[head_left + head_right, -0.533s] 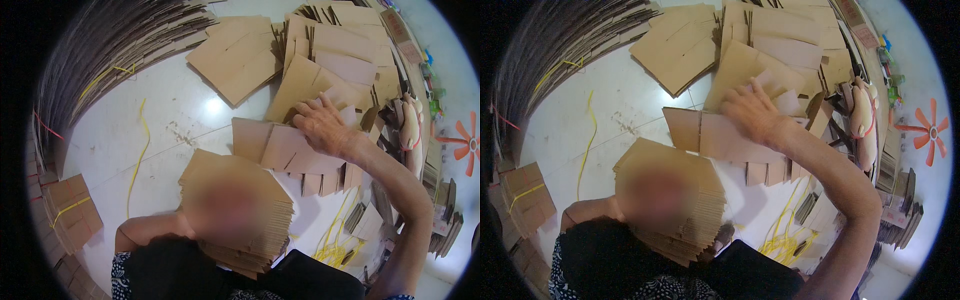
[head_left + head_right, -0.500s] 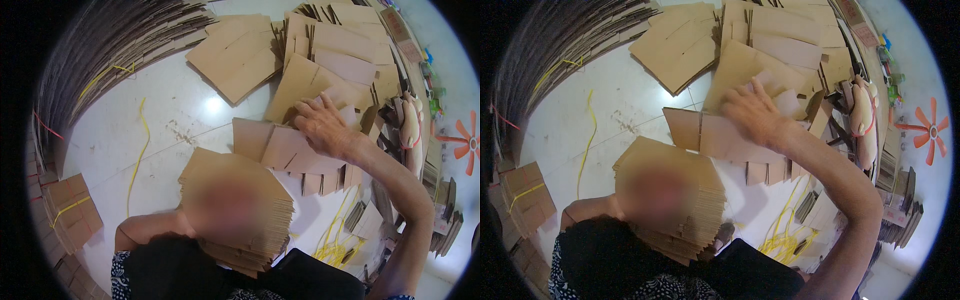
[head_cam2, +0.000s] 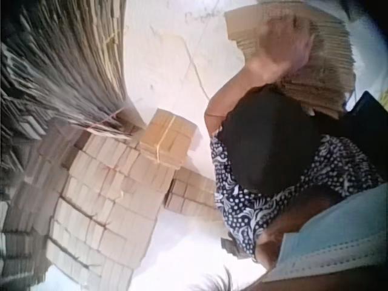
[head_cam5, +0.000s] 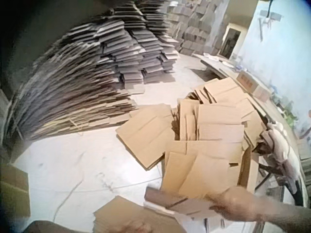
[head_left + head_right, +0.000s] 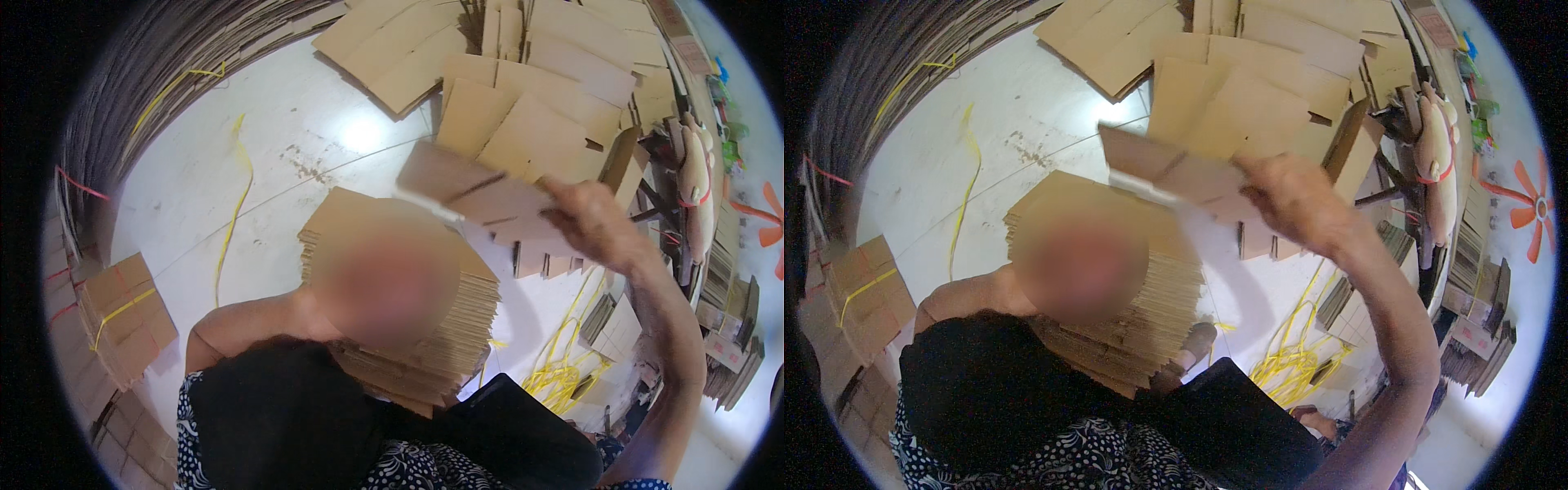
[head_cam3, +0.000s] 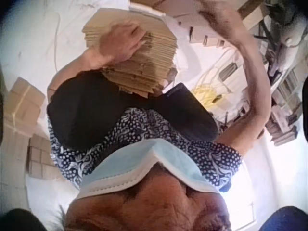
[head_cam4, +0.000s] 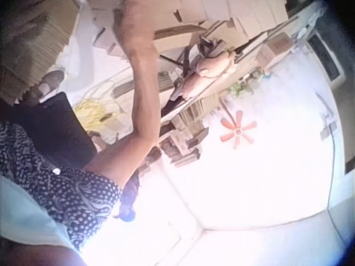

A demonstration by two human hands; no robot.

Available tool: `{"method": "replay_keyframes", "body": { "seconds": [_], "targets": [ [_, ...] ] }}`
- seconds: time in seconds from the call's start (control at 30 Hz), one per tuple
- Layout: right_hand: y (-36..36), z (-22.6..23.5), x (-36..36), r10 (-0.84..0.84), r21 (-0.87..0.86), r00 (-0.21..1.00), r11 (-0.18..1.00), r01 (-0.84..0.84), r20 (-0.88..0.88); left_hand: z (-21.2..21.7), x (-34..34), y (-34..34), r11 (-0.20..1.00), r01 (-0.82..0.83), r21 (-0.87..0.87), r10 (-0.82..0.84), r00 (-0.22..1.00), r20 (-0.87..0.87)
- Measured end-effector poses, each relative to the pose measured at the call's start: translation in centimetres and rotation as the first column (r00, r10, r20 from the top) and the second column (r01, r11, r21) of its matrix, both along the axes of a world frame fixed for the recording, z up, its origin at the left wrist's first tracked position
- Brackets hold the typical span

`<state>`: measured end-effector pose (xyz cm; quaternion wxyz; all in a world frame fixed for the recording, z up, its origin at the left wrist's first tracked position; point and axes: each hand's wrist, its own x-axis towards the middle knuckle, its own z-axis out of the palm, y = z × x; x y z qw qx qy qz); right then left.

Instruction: The person gathers flat cardboard pieces, stacks them, and ties the stacks with yellow and red plastic straps using scissors to cut the straps. The person then places the tied bundles aside and repeats the process with additional cardboard pieces.

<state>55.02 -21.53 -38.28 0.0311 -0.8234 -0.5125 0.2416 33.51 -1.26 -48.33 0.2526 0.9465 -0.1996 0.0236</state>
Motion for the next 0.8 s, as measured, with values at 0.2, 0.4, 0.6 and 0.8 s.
{"method": "replay_keyframes", "body": {
  "seconds": [0.2,0.4,0.6,0.8],
  "targets": [
    [4.2,3.7,-1.6,-0.075,0.177,0.994,0.980,0.088,-0.076,0.8,-0.1,0.4,1.000,-0.019,0.019,0.021,0.997,-0.074],
    [8.5,-4.4,-3.1,-0.064,0.077,0.988,0.994,0.076,-0.141,1.2,0.7,0.1,0.999,-0.030,0.009,0.031,0.999,-0.036],
    [5.6,-5.4,-3.2,0.002,0.345,0.980,0.936,0.067,-0.197,1.7,1.6,0.8,0.994,-0.070,-0.080,0.078,0.992,0.096],
    [3.7,-5.4,-3.6,-0.020,0.322,0.958,0.940,0.116,-0.286,2.3,1.9,1.0,0.923,-0.230,-0.310,0.248,0.968,0.022]
  ]
}}
